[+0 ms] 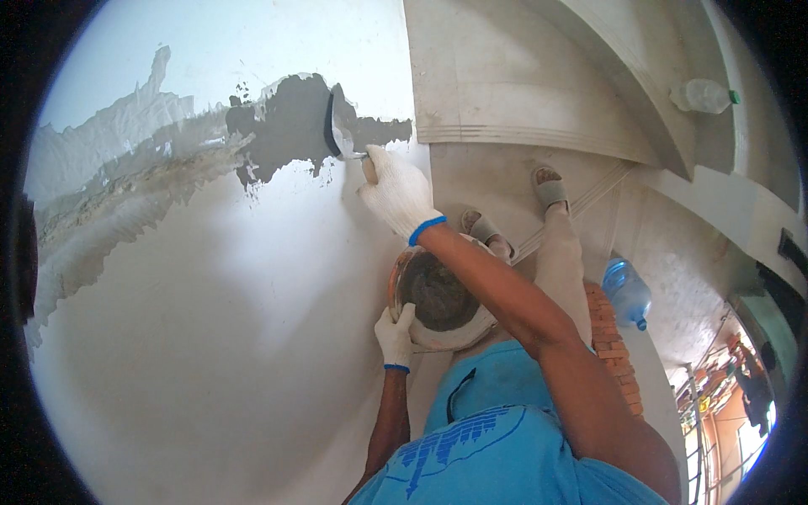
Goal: The person applies plaster to a wall using a trowel and a bucket. They repeatedly scoop plaster from the bucket and spread it onto the wall surface, smoothing it with the trowel.
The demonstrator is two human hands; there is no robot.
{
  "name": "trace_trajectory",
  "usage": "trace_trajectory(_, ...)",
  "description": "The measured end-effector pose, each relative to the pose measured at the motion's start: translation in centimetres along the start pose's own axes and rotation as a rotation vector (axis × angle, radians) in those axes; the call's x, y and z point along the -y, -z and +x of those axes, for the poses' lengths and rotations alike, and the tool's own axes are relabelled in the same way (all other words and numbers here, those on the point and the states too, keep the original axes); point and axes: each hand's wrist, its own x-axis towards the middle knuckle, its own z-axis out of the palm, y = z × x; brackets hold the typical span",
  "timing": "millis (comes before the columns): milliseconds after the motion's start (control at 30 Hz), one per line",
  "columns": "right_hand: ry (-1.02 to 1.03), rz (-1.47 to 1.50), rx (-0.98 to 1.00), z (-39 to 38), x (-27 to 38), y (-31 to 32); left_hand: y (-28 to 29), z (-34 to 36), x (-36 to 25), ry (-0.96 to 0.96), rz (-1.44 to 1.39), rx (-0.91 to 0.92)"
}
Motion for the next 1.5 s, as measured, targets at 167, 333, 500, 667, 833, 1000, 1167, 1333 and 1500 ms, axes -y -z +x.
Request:
trace_trajectory(167, 0.095, 0.018, 0.029, -0.9, 2.9, 1.2, 0.4, 0.1, 0.8, 0.028, 0.042, 0.0)
trace_trajectory(333, 0.169, 0.093, -0.044, -2.3, 2.2, 2.4, 0.1, -0.2, 0.5, 0.026, 0.048, 0.004)
trace_trajectory(500, 0.122, -0.012, -0.101, 0.8, 0.6, 1.1, 0.0, -0.3, 0.2, 0.007, 0.018, 0.003)
trace_trajectory(667, 0.125, -0.106, -0.001, 1.5, 3.2, 1.3, -0.2, -0.2, 1.1, 0.026, -0.013, -0.009)
trace_trajectory(833, 0.19, -0.024, 0.038, -2.0, 3.3, 1.8, -0.6, -0.2, 1.2, 0.026, -0.019, -0.004)
trace_trajectory(1000, 0.204, 0.022, -0.091, -1.1, 1.7, 1.7, -0.7, -0.6, 0.1, 0.032, 0.05, 0.0)
trace_trajectory(1167, 0.215, -0.015, -0.021, -0.4, 2.8, 1.3, -0.7, -0.7, 0.0, 0.023, 0.009, -0.002)
trace_trajectory(1333, 0.28, -0.044, 0.121, -4.7, 3.8, 2.5, -0.8, -0.6, 0.4, 0.047, 0.027, 0.005)
trace_trajectory(1500, 0.29, -0.014, 0.013, -4.4, 3.5, 3.2, -1.0, -0.8, -0.3, 0.033, 0.052, -0.001)
